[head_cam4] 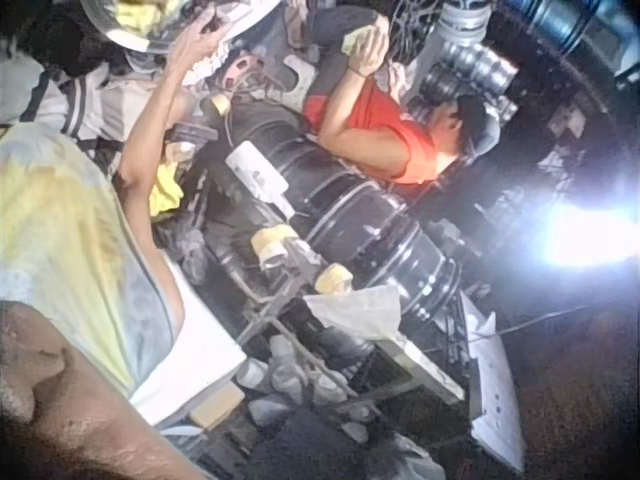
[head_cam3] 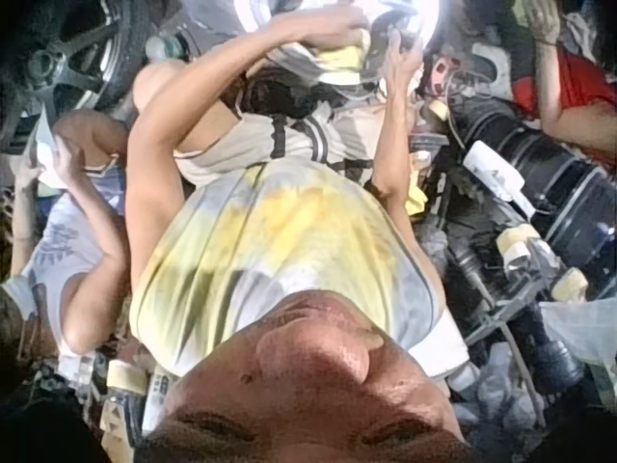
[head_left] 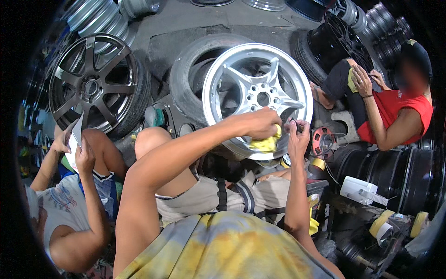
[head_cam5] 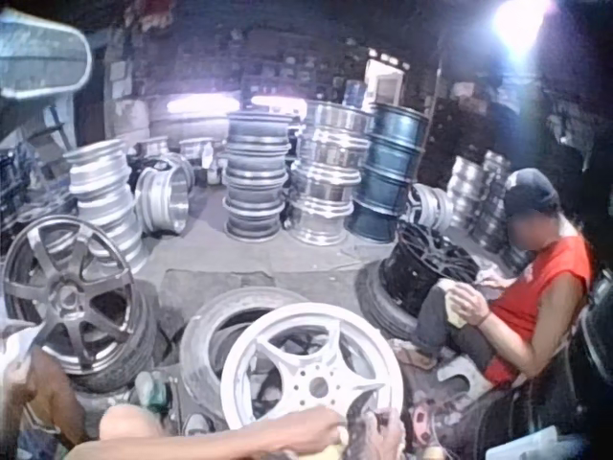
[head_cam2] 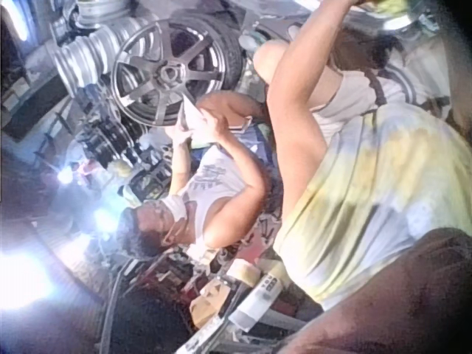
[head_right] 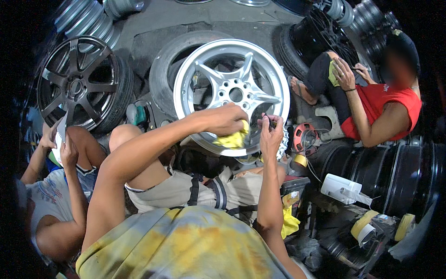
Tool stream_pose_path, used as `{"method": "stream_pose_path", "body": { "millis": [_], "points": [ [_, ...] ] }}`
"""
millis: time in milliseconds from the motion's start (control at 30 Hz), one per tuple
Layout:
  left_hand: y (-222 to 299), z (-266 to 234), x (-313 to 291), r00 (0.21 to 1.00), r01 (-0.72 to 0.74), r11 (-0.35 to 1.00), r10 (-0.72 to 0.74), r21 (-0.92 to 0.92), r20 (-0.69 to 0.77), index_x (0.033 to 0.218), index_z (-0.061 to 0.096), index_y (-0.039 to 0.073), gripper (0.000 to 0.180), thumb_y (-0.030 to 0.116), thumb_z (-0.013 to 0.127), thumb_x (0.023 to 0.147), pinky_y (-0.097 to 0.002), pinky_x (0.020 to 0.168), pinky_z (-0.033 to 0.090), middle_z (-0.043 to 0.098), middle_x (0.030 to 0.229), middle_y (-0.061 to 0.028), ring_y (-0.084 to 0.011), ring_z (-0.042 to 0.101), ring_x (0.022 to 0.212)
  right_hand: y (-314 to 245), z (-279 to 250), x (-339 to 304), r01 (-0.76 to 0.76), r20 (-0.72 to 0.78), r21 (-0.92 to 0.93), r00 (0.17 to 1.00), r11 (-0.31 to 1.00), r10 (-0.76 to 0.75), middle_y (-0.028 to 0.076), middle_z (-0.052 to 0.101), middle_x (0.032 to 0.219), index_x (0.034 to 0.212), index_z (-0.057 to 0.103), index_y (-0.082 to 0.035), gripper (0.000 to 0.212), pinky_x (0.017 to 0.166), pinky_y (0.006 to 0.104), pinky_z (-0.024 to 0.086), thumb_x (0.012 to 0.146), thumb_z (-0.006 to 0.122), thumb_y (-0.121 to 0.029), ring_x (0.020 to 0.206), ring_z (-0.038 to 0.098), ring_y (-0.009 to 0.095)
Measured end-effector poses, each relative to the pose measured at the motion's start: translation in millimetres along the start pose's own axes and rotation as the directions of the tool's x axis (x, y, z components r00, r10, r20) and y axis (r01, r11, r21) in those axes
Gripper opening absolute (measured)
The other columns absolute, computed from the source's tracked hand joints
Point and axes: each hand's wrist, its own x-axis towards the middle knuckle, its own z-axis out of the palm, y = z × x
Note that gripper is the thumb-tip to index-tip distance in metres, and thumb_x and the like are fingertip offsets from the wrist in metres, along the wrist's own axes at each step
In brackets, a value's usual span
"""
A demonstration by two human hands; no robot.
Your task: The person sits on the floor and wipes a silver car wheel with a yellow cloth. They clean the spokes and rim of the wheel, rotating it to access different areas. Other workers are visible in the background performing similar tasks.
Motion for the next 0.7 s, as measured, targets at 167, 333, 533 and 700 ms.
{"method": "stream_pose_path", "body": {
  "millis": [167,333,533,700],
  "points": [
    [-35,-72,-50,0.892,0.337,0.938,-0.291,0.081,-0.347,0.109,0.069,-0.001,0.028,0.009,0.047,0.094,-0.045,0.084,0.055,0.07,0.092,-0.0252,-0.0343,0.071,0.087,22,-9,2,0.027,0.015,-0.106,1.0,0.994,-0.025,0.011,0.069,0.094,0.103,0.06,0.002,0.018,0.069,0.0281,0.055,0.1,0.063,-0.016,0.081,0.07,0.016],
    [-74,-111,-113,0.746,0.627,0.777,-0.576,0.06,-0.334,0.09,0.071,-0.008,0.06,0.048,0.05,0.098,-0.0448,0.071,0.054,0.069,0.076,-0.0213,-0.0314,0.069,0.069,13,-9,8,0.199,-0.014,-0.29,0.977,0.936,-0.212,0.014,0.065,0.092,0.103,0.068,-0.001,0.018,0.075,0.0369,0.05,0.095,0.068,-0.017,0.083,0.065,0.028],
    [-83,-58,-135,0.666,0.745,0.666,-0.743,0.016,-0.063,0.076,0.074,-0.005,0.065,0.057,0.066,0.093,-0.0346,0.057,0.051,0.066,0.065,-0.0087,-0.0153,0.06,0.059,-10,-22,70,0.486,-0.022,-0.411,0.84,0.771,-0.542,0.017,0.066,0.099,0.104,0.072,-0.001,0.015,0.083,0.0425,0.05,0.094,0.064,-0.01,0.093,0.064,0.035],
    [-87,18,-136,0.671,0.637,0.675,-0.724,-0.373,-0.163,0.094,0.073,-0.008,0.06,0.052,0.069,0.094,-0.0293,0.06,0.051,0.072,0.085,-0.0089,-0.0138,0.062,0.068,2,-11,94,0.538,0.287,-0.453,0.843,0.711,-0.455,0.017,0.069,0.099,0.105,0.074,-0.003,0.019,0.086,0.0451,0.051,0.094,0.065,-0.014,0.095,0.066,0.037]
  ]
}}
